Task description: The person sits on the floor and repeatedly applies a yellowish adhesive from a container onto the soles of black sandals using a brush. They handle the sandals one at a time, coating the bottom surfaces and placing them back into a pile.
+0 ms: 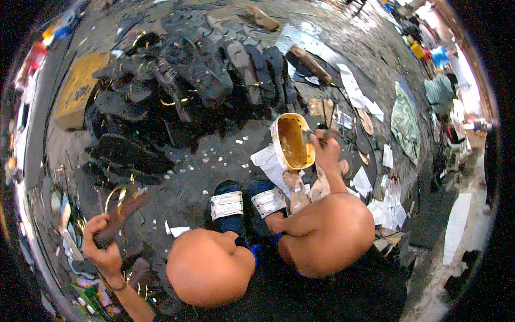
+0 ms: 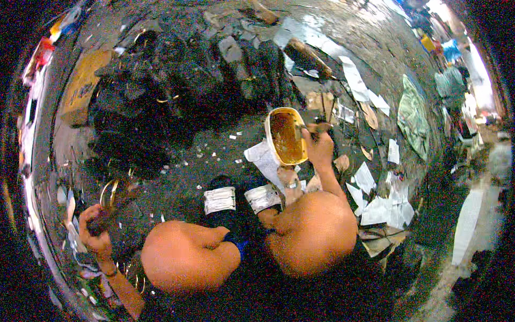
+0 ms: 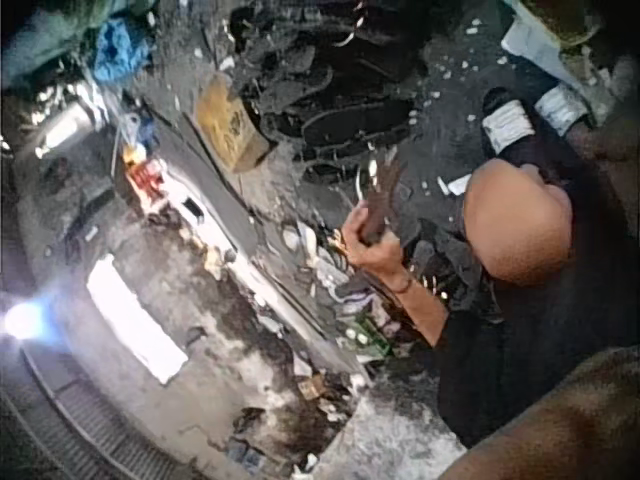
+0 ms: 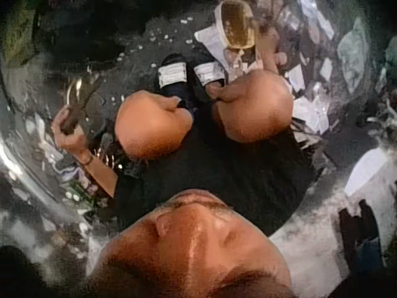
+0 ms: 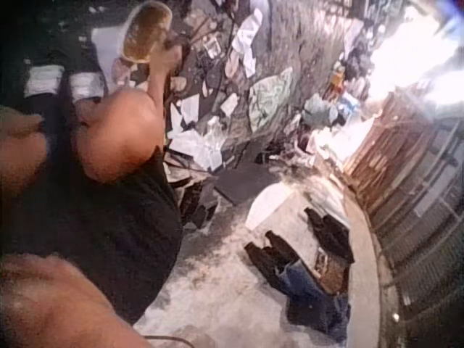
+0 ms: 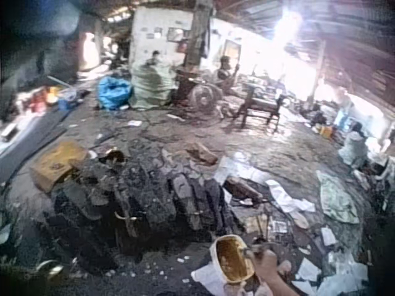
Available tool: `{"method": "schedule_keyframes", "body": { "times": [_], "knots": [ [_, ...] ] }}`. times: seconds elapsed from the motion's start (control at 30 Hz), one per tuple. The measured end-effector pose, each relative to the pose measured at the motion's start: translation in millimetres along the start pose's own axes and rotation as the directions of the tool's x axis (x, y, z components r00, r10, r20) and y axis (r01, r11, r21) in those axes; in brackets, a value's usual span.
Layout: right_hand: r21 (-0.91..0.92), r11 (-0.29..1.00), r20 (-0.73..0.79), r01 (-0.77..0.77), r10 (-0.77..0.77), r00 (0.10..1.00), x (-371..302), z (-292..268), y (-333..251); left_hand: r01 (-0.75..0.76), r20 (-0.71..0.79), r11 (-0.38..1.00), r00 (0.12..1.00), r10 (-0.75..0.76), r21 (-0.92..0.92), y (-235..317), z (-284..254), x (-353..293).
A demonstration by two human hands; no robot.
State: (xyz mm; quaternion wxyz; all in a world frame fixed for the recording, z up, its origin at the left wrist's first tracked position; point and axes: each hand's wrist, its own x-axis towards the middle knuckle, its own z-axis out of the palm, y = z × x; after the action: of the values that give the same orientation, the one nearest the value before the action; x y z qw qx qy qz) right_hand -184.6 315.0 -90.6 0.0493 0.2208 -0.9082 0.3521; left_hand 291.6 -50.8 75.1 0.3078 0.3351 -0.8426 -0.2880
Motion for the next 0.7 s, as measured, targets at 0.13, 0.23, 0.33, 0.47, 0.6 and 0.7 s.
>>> {"method": "schedule_keyframes", "body": {
  "times": [0.13, 0.23, 0.33, 0.47, 0.6, 0.7],
  "knots": [
    [-0.403, 0.899, 0.181, 0.170, -0.103, 0.978, 5, 30, 20, -0.296, 0.197, 0.884, 0.903, 0.383, -0.362, 39, 99, 19],
    [-0.184, 0.983, 0.047, -0.010, 0.019, 0.999, 6, 40, -20, -0.198, 0.530, 0.943, 0.787, 0.315, -0.266, -39, 182, -29],
    [-0.131, 0.991, 0.156, -0.033, 0.053, 0.986, -14, -11, -24, -0.151, 0.697, 0.988, 0.703, 0.139, -0.045, -47, 211, -77],
    [-0.371, 0.927, 0.478, -0.050, 0.237, 0.846, -41, -52, -17, 0.091, 0.714, 0.996, 0.698, -0.056, -0.011, -27, 227, -67],
    [-0.434, 0.897, 0.648, -0.086, 0.377, 0.662, -55, -46, -38, -0.058, 0.734, 0.998, 0.677, 0.048, -0.012, -31, 292, -41],
    [-0.127, 0.947, 0.797, -0.294, 0.274, 0.539, -45, -47, -37, -0.148, 0.711, 0.988, 0.699, 0.075, 0.042, -19, 335, -13]
  ]
}}
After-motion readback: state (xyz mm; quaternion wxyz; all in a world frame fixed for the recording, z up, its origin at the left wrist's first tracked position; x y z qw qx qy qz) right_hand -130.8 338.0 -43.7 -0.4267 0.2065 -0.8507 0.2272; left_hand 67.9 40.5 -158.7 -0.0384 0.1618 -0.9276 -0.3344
